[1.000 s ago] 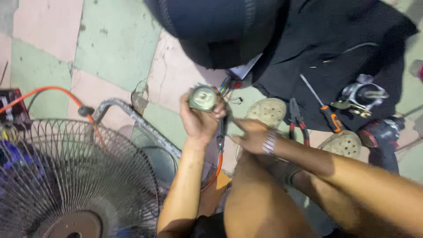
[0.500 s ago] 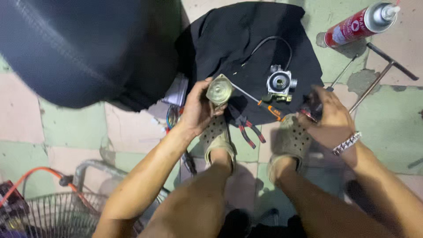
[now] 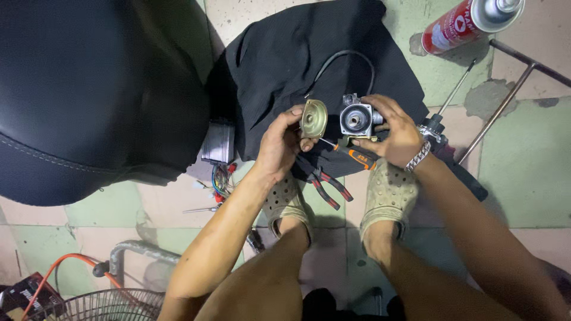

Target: The person disassembles, cleans, and reassembles a motorcycle carburetor. They use a spray can to clean internal parts, a screwdriver and pliers to manipulate components, and a power drill to tighten screws. The person also attaches a fuel hose and reattaches the float bowl.

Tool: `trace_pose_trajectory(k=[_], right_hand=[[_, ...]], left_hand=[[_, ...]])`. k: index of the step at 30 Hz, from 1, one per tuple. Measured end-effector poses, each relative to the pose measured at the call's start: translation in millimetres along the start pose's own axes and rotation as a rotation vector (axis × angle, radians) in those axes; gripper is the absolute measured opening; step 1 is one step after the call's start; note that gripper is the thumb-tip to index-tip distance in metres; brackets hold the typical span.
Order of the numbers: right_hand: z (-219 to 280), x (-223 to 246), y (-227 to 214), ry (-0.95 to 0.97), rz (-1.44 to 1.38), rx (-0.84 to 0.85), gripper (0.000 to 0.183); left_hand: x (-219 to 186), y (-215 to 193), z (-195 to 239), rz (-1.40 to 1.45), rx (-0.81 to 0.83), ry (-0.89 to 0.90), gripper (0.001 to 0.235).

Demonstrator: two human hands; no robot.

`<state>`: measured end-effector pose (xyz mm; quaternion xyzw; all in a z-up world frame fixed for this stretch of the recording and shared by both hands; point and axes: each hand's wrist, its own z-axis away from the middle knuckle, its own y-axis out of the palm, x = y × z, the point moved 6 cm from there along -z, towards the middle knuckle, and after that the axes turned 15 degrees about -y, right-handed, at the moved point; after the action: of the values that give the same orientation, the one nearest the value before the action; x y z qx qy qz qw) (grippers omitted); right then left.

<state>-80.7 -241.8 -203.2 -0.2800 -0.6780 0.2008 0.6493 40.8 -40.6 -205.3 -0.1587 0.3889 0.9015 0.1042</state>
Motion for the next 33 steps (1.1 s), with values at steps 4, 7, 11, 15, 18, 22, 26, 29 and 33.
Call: trace_pose_trajectory(k=[4, 7, 11, 15, 18, 22, 26, 29, 33], right_hand=[[0, -4, 5, 0.070, -0.087, 0.002, 0.093], [-4, 6, 6, -0.012, 0.004, 0.001, 0.093], [-3, 13, -1, 0.206, -0.120, 0.024, 0.086], [5, 58, -22, 0.072, -0.007, 0.024, 0.081], [9, 77, -31, 0.117, 0.103, 0.117, 0.084], [10, 90, -30, 0.135, 0.084, 0.120, 0.090], [8, 98, -27, 0.102, 0.096, 0.097, 0.092], [5, 96, -22, 0.145, 0.205, 0.177, 0.094], [4, 100, -24, 0.191, 0.220, 0.186, 0.092]], left_hand=[[-3, -1, 8, -0.002, 0.038, -0.005, 0.040], [-10, 5, 16, 0.007, 0.121, -0.018, 0.048], [-19, 9, 23, -0.053, 0.158, -0.021, 0.057], [-26, 4, 31, -0.104, 0.190, 0.059, 0.058], [-29, 2, 32, -0.146, 0.206, 0.073, 0.058], [-33, 8, 39, -0.197, 0.214, 0.097, 0.055], [-40, 16, 54, -0.267, 0.229, 0.114, 0.057], [-46, 20, 57, -0.298, 0.218, 0.069, 0.056], [-50, 23, 59, -0.481, 0.081, 0.087, 0.050]])
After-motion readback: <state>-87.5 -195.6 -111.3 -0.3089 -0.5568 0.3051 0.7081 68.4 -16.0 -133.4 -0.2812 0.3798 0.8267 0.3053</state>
